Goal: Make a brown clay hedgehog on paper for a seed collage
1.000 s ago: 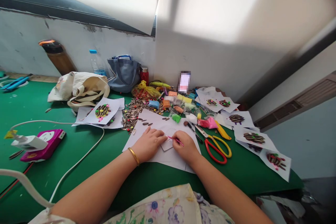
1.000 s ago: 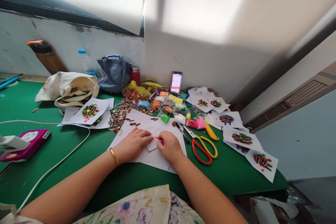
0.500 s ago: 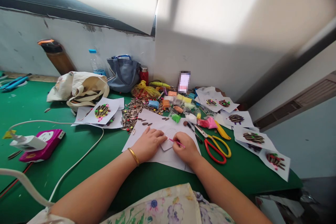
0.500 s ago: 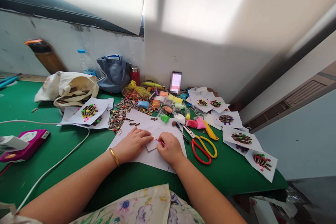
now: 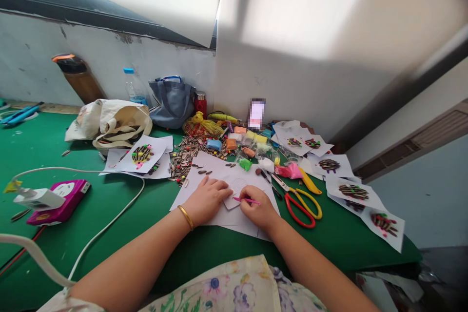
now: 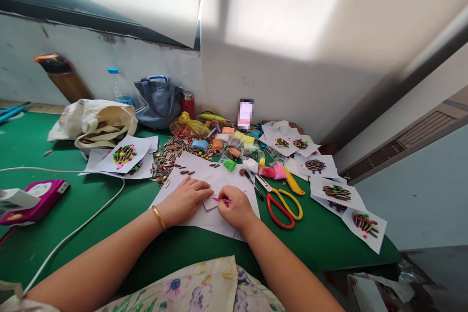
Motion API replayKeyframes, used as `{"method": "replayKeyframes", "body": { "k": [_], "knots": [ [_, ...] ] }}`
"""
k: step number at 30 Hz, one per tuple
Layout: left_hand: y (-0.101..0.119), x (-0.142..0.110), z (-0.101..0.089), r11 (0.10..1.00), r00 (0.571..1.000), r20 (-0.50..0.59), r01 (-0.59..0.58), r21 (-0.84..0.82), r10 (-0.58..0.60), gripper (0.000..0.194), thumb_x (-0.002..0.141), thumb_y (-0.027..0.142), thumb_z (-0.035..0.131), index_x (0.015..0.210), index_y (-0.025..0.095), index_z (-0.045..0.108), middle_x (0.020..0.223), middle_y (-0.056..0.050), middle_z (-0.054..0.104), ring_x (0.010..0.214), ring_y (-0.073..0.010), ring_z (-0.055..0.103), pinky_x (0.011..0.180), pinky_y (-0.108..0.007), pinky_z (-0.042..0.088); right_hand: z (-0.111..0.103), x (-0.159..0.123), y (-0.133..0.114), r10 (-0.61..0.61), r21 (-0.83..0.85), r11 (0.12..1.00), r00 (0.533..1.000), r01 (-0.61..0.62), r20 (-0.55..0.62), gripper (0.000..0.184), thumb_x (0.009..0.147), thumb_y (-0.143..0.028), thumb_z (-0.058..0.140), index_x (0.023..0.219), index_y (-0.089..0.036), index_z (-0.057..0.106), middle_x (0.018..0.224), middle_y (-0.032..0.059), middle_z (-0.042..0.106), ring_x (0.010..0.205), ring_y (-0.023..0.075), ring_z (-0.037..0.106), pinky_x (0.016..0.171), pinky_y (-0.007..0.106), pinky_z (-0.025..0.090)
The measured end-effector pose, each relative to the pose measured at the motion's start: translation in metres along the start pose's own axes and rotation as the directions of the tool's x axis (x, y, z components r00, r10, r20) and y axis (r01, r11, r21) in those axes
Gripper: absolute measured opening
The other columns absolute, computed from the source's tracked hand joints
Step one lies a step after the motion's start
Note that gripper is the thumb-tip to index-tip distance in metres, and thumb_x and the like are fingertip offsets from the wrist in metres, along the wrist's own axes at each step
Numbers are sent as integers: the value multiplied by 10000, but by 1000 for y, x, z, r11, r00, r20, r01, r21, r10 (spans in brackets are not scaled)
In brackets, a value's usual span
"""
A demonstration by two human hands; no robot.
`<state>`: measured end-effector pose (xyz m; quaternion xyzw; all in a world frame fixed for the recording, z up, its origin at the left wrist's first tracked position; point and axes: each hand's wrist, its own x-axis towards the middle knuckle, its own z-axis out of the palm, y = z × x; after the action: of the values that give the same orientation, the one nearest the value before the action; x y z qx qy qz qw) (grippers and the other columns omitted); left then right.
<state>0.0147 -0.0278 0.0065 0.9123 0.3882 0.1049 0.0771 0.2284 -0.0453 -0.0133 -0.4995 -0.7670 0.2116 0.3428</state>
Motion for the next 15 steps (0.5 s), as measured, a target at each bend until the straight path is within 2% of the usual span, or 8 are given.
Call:
{"method": "replayKeyframes", "body": {
  "k": [5,10,15],
  "knots": [
    [-1,1,0,999,1000,-8,10,-43,-11,397,905,137,481,1236,315,609,1239,-54,613,1160,-249,516,1096,-531,251,1,0,-1,-33,63,998,999,32,20,133,740,-101,507,770,-211,575,772,-5,607,747,157,544,686,259,409],
    [-2,2,-1,997,1000,-19,13,-73,-14,373,904,132,474,1194,303,636,1227,-56,625,1149,-242,528,1080,-501,272,0,2,-1,18,19,1000,1000,-17,-25,143,708,-79,495,707,-214,544,700,-12,581,696,157,525,634,255,389],
    [-3,1,-2,996,1000,-12,17,-90,-18,404,880,102,484,1198,305,629,1231,-48,622,1159,-237,525,1097,-508,256,-1,1,-2,6,3,1000,1000,-6,11,145,700,-79,501,708,-213,556,706,-12,594,693,153,531,634,252,386]
  ]
}}
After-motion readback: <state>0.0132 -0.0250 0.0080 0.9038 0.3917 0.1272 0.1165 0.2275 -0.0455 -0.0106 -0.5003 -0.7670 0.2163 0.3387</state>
